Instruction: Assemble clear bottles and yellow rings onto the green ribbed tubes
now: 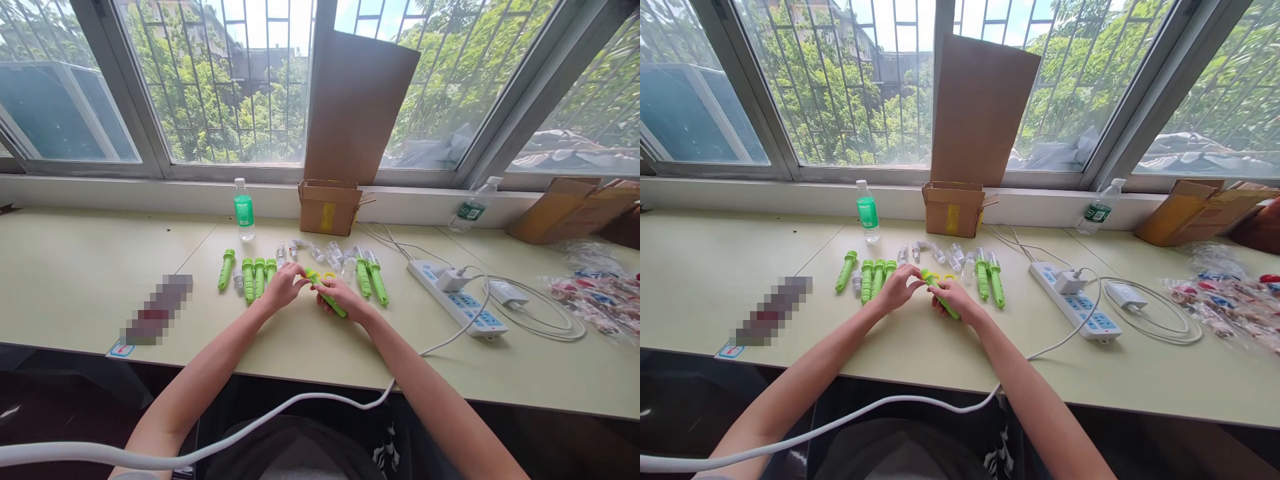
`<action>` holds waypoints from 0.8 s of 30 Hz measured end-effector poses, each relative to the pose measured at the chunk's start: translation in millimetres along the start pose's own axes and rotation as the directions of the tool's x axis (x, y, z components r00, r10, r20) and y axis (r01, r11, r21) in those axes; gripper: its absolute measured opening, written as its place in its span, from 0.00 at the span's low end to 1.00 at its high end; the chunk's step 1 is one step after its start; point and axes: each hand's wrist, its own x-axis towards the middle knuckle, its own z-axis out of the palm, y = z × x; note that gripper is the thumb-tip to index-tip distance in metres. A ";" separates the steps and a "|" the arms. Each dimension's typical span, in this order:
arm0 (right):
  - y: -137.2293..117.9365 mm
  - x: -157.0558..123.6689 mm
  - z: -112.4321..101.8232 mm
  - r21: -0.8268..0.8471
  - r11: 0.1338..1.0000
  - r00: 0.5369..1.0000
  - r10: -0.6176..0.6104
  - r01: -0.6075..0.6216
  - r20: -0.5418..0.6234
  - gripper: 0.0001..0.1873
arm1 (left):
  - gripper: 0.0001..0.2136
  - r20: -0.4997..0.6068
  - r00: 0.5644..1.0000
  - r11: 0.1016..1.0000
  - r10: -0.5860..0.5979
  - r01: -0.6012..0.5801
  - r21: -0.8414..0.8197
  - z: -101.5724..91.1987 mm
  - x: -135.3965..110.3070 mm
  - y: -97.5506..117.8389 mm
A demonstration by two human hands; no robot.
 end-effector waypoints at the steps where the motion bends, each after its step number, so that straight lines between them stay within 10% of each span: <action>1: 0.3 -0.1 -0.4 0.003 1.000 1.000 -0.005 0.005 0.006 0.20 | 0.04 -0.007 1.000 1.000 0.006 -0.006 0.002 -0.2 0.1 0.6; 24: 0.2 -0.9 2.1 0.062 0.995 0.996 -0.080 0.082 -0.039 0.21 | 0.04 -0.065 0.995 0.997 0.070 -0.071 -0.012 -2.4 0.8 4.7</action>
